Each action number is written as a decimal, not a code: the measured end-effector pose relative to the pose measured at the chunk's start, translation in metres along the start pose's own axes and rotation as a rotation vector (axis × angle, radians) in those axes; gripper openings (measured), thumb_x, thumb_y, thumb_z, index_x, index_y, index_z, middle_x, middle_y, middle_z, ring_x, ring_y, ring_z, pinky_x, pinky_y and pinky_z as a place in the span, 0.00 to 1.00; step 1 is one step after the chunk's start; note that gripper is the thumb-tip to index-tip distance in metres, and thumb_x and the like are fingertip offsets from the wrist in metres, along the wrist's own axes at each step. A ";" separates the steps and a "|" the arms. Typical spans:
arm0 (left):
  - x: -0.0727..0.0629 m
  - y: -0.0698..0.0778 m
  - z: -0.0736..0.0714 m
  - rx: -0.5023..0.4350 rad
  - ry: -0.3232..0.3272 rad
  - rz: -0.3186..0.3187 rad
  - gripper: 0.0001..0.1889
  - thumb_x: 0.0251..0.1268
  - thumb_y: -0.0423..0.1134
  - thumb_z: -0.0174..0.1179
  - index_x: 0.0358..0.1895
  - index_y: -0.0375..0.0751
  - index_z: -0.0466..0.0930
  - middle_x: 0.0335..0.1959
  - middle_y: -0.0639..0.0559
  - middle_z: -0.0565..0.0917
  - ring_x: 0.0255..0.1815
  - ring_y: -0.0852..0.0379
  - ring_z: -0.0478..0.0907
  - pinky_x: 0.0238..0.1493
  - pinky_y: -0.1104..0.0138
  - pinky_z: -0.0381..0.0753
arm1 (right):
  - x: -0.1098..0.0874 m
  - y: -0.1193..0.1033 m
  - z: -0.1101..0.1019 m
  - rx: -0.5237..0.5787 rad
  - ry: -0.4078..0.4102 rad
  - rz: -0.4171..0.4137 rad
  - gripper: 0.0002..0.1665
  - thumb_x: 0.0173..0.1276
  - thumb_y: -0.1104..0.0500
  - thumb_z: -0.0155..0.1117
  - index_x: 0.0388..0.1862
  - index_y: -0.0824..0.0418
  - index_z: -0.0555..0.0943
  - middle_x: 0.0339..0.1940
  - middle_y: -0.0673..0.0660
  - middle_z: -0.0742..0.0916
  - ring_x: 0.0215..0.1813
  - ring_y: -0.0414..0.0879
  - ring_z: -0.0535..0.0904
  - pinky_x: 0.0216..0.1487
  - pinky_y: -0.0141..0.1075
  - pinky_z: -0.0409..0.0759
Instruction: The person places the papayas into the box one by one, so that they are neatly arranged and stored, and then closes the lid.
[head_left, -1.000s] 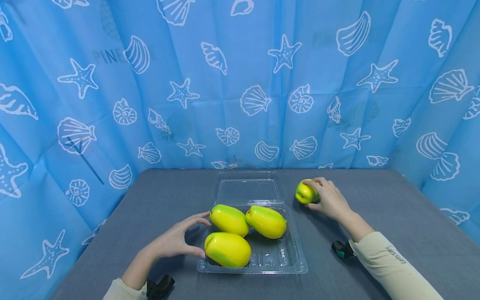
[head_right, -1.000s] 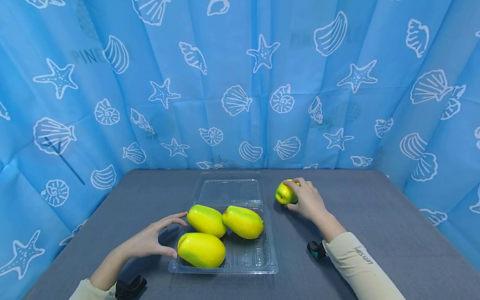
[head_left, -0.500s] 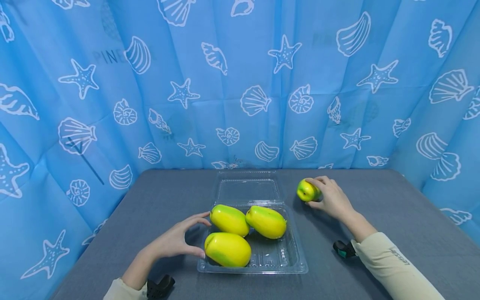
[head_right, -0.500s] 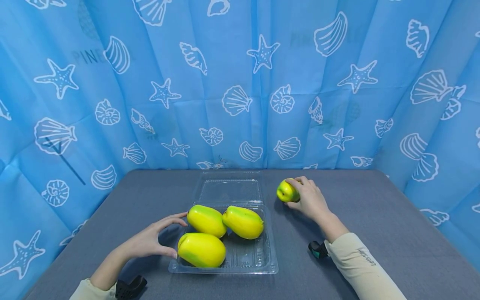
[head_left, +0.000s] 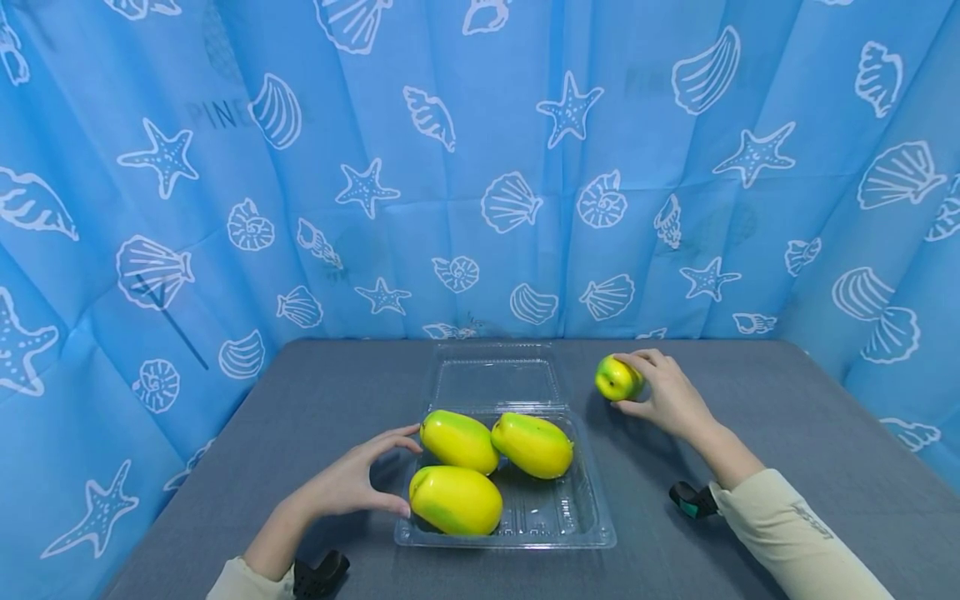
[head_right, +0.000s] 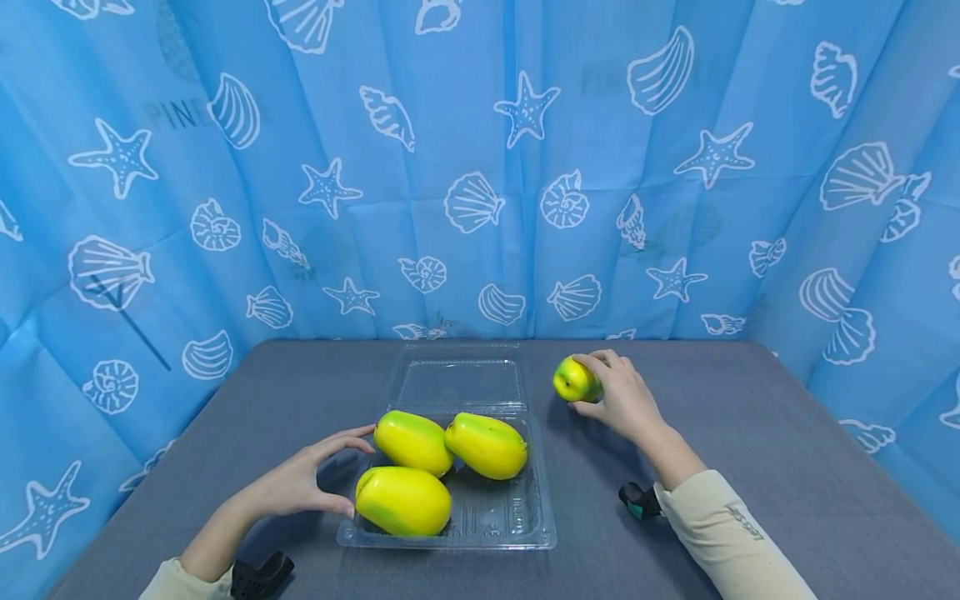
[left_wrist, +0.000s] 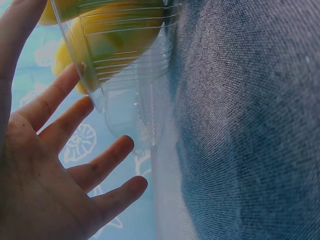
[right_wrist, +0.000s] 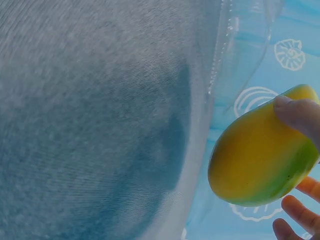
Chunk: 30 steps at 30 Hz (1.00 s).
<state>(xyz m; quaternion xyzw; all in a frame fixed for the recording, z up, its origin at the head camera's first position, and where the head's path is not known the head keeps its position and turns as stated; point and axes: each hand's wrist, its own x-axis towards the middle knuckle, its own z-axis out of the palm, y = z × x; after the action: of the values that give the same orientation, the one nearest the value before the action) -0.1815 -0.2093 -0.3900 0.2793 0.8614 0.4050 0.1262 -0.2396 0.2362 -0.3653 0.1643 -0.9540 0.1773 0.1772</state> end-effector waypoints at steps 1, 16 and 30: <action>0.000 0.000 0.000 -0.002 0.001 0.000 0.31 0.48 0.49 0.70 0.59 0.51 0.71 0.73 0.46 0.58 0.74 0.37 0.52 0.62 0.31 0.55 | 0.000 -0.001 -0.001 0.006 0.004 -0.002 0.39 0.48 0.59 0.75 0.60 0.63 0.72 0.53 0.68 0.76 0.52 0.65 0.71 0.50 0.60 0.72; 0.002 0.002 0.001 -0.001 0.006 -0.008 0.31 0.48 0.49 0.70 0.58 0.53 0.71 0.73 0.46 0.58 0.74 0.36 0.52 0.62 0.31 0.55 | 0.002 -0.011 -0.010 0.062 0.034 -0.053 0.39 0.46 0.59 0.76 0.59 0.65 0.73 0.55 0.67 0.76 0.55 0.63 0.70 0.53 0.60 0.72; 0.000 -0.001 0.001 -0.010 0.000 0.007 0.31 0.49 0.48 0.70 0.58 0.52 0.71 0.74 0.46 0.58 0.74 0.36 0.52 0.62 0.31 0.55 | -0.002 -0.023 -0.015 0.094 0.052 -0.076 0.38 0.46 0.60 0.76 0.58 0.65 0.72 0.56 0.65 0.78 0.57 0.61 0.73 0.55 0.58 0.73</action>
<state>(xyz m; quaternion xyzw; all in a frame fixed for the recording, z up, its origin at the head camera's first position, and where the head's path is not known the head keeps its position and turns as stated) -0.1815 -0.2093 -0.3912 0.2820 0.8584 0.4096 0.1263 -0.2252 0.2218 -0.3464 0.2037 -0.9328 0.2191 0.2008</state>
